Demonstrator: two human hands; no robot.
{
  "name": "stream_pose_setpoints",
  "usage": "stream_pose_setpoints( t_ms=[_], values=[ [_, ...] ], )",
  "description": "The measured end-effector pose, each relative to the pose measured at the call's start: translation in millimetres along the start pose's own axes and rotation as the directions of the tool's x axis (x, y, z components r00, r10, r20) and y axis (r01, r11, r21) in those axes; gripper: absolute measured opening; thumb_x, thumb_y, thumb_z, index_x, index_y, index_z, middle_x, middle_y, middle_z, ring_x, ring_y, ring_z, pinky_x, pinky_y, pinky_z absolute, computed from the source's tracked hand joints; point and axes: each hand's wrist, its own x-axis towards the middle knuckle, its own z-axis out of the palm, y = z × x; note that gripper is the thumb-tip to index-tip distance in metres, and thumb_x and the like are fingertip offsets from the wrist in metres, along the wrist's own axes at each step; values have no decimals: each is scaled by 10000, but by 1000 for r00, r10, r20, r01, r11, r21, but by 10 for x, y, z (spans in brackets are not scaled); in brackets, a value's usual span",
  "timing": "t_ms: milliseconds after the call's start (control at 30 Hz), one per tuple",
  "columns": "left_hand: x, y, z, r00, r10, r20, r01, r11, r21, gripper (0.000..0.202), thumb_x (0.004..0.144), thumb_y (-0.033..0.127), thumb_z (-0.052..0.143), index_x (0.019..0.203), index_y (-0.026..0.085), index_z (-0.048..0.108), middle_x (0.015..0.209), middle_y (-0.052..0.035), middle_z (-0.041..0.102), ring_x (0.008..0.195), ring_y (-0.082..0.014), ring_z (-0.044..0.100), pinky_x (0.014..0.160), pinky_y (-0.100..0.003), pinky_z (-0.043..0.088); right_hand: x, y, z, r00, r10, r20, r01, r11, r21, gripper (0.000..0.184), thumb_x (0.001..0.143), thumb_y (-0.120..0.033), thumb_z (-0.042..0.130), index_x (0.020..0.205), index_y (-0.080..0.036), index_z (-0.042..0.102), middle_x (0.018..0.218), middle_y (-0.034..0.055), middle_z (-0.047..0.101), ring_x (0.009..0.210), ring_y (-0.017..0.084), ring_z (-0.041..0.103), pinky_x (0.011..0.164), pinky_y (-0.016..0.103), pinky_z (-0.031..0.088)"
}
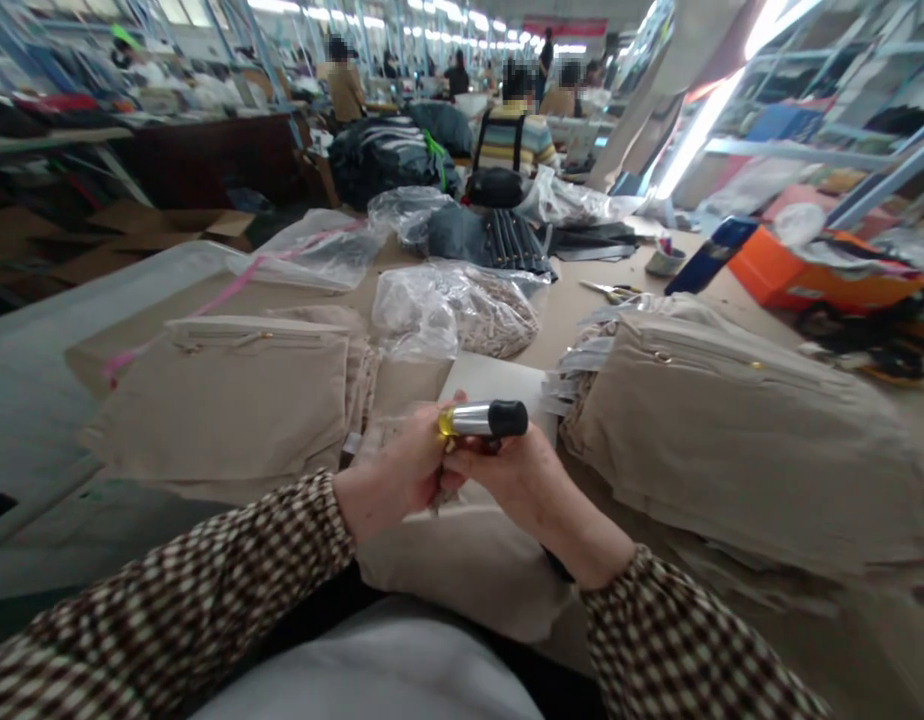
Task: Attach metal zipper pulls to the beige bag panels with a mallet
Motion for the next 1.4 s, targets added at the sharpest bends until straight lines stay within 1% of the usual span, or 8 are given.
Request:
stream_pose_setpoints(
  t_ms=[200, 467, 667, 767, 967, 1067, 1267, 1400],
  values=[
    [-11, -59, 26, 1000, -31, 1, 31, 997, -72, 470, 788, 618, 539, 668, 174, 444, 487, 52, 394, 329, -56, 331, 300, -166, 216, 28, 151, -57, 999, 4, 33, -4, 1000, -20, 168, 625, -266, 740, 699, -175, 619, 579, -20, 631, 514, 141, 608, 535, 275, 535],
    [-35, -181, 163, 978, -113, -175, 81, 980, -179, 436, 850, 582, 417, 689, 178, 445, 477, 45, 381, 333, -77, 356, 307, -169, 221, 21, 49, -119, 976, 108, 190, -102, 994, -39, 291, 619, -388, 750, 629, -165, 563, 532, -3, 600, 449, 133, 575, 444, 245, 485],
    [98, -66, 6, 998, 29, -56, -18, 982, 186, 207, 854, 375, 480, 777, 183, 489, 580, 44, 460, 359, -56, 403, 326, -149, 248, 39, -254, -438, 980, 83, 183, -16, 940, -341, 269, 772, -393, 605, 635, -172, 534, 423, -40, 480, 339, 55, 368, 338, 188, 267],
    [166, 92, -128, 999, 39, -18, -29, 922, 385, 67, 824, 243, 517, 817, 178, 528, 628, 31, 516, 361, -50, 413, 311, -150, 204, 175, -203, -577, 978, 118, 170, -60, 947, -316, 213, 746, -344, 626, 673, -169, 529, 460, -58, 467, 326, 36, 322, 317, 185, 206],
    [328, 134, -315, 980, -61, 188, -68, 789, 611, 236, 763, 371, 658, 722, 163, 555, 559, 40, 504, 352, -41, 373, 320, -162, 197, 429, 169, -513, 976, 185, 114, -164, 972, -168, 305, 613, -377, 724, 637, -167, 505, 498, -45, 493, 361, 46, 372, 307, 180, 260],
    [407, 111, -372, 983, -75, 170, -65, 716, 695, 240, 811, 332, 591, 652, 162, 532, 451, 54, 427, 328, -50, 327, 332, -178, 199, 520, 322, -475, 969, 236, 75, -213, 948, -234, 307, 625, -394, 717, 643, -163, 515, 512, -26, 545, 337, 42, 371, 297, 180, 255],
    [514, 149, -413, 1000, -18, -4, 11, 418, 908, 272, 755, 246, 575, 515, 167, 472, 365, 40, 382, 293, -68, 301, 338, -210, 180, 693, 575, -528, 962, 273, 13, -232, 838, -494, 152, 664, -255, 647, 610, -160, 542, 450, -52, 472, 348, 48, 375, 323, 178, 262],
    [562, 131, -409, 999, -28, -21, 30, 377, 926, 279, 744, 238, 570, 497, 172, 458, 359, 38, 375, 293, -73, 305, 350, -218, 193, 727, 662, -535, 957, 289, 1, -242, 801, -548, 97, 681, -224, 597, 633, -159, 544, 457, -53, 455, 361, 57, 386, 351, 185, 277]
  ],
)
